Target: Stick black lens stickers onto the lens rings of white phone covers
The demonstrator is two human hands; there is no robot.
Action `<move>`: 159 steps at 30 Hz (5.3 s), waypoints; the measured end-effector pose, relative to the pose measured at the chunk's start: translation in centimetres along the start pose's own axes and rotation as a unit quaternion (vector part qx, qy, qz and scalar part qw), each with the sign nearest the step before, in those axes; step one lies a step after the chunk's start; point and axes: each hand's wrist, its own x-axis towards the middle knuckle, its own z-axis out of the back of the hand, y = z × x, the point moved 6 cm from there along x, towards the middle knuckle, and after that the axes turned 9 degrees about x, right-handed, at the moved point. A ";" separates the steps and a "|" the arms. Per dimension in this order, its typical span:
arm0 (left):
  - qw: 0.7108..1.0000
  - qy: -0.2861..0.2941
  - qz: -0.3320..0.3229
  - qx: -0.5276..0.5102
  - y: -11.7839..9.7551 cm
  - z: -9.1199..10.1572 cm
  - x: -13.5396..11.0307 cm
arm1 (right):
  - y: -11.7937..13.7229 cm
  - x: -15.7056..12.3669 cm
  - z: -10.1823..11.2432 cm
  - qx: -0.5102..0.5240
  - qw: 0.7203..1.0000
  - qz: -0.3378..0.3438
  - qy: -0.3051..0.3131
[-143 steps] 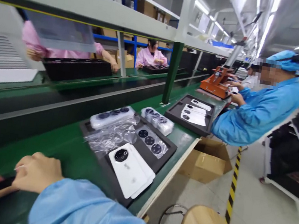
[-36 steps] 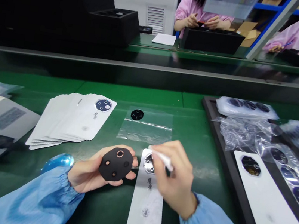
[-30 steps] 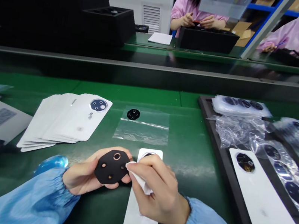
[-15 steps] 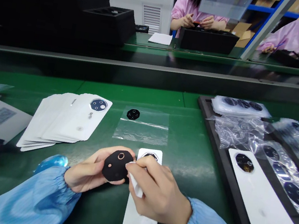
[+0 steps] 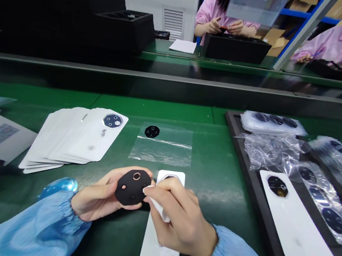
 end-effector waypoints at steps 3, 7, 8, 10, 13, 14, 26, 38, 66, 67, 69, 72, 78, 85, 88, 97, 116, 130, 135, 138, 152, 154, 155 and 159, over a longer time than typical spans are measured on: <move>1.000 0.009 0.001 -0.004 0.0 -0.2 0.1 | 0.8 0.2 0.0 -0.018 0.999 0.036 0.014; 1.000 0.028 -0.002 0.004 0.1 -0.5 0.2 | 1.1 0.4 -0.3 -0.036 0.997 0.058 0.038; 1.000 0.028 -0.002 0.006 0.2 -0.5 0.2 | 1.2 0.4 -0.4 -0.042 0.996 0.062 0.042; 1.000 0.023 0.001 0.008 0.3 -0.5 0.2 | 1.3 0.4 -0.6 -0.052 0.995 0.071 0.046; 1.000 0.013 0.007 0.006 0.3 -0.4 0.2 | 1.2 0.2 -1.0 -0.066 0.993 0.084 0.050; 1.000 0.010 0.007 0.006 0.2 -0.4 0.2 | 1.2 0.1 -1.1 -0.068 0.993 0.086 0.051; 1.000 0.007 0.011 0.005 0.7 -0.4 0.4 | 0.4 0.2 0.0 0.026 1.000 -0.006 -0.008; 1.000 -0.007 0.024 -0.003 1.1 -0.9 0.5 | 0.9 0.0 -1.2 -0.057 0.996 0.062 0.009; 0.642 -0.121 -0.103 0.750 1.7 -0.2 1.8 | -7.5 -4.9 2.4 -0.048 0.943 -0.253 0.210; 0.643 -0.117 -0.103 0.750 1.8 -0.3 2.0 | -7.5 -5.0 2.3 -0.053 0.939 -0.254 0.224; 0.647 -0.114 -0.102 0.747 1.9 -0.3 2.3 | -7.4 -5.3 2.1 -0.069 0.936 -0.244 0.243; 0.653 -0.109 -0.101 0.743 2.0 -0.3 2.5 | -7.3 -5.5 1.9 -0.088 0.936 -0.220 0.261; 0.651 -0.111 -0.091 0.746 2.1 -0.1 2.8 | -7.5 -5.4 1.6 -0.099 0.931 -0.212 0.279; 0.635 -0.124 -0.083 0.758 2.0 -0.3 3.0 | -7.4 -5.3 1.5 -0.102 0.929 -0.213 0.285; 0.633 -0.131 -0.081 0.759 2.1 -0.3 3.0 | -7.4 -5.3 1.5 -0.102 0.929 -0.212 0.285; 0.630 -0.155 -0.060 0.759 2.3 -0.4 2.8 | -7.3 -5.3 1.5 -0.107 0.929 -0.204 0.289; 0.645 -0.210 -0.048 0.733 2.6 -0.1 2.6 | -7.2 -5.2 1.4 -0.101 0.928 -0.198 0.299; 0.714 -0.225 -0.040 0.662 2.6 0.7 3.5 | -7.2 -5.3 1.4 -0.110 0.927 -0.194 0.300; 0.710 -0.224 -0.039 0.666 2.8 0.7 3.4 | -7.2 -5.3 1.4 -0.107 0.926 -0.196 0.305; 0.704 -0.220 -0.038 0.674 2.7 0.5 3.5 | -7.1 -5.2 1.4 -0.109 0.928 -0.191 0.301; 0.657 -0.184 -0.037 0.731 2.6 -0.6 3.4 | -6.8 -4.9 1.3 -0.126 0.929 -0.160 0.308; 0.644 -0.173 -0.049 0.744 2.6 -0.8 3.3 | -6.6 -4.5 1.1 -0.128 0.926 -0.158 0.318; 0.640 -0.168 -0.054 0.748 2.7 -0.8 3.2 | -6.5 -4.3 1.0 -0.128 0.923 -0.160 0.324; 0.648 -0.138 -0.053 0.747 2.8 -0.3 2.8 | -6.0 -3.4 0.2 -0.117 0.916 -0.169 0.346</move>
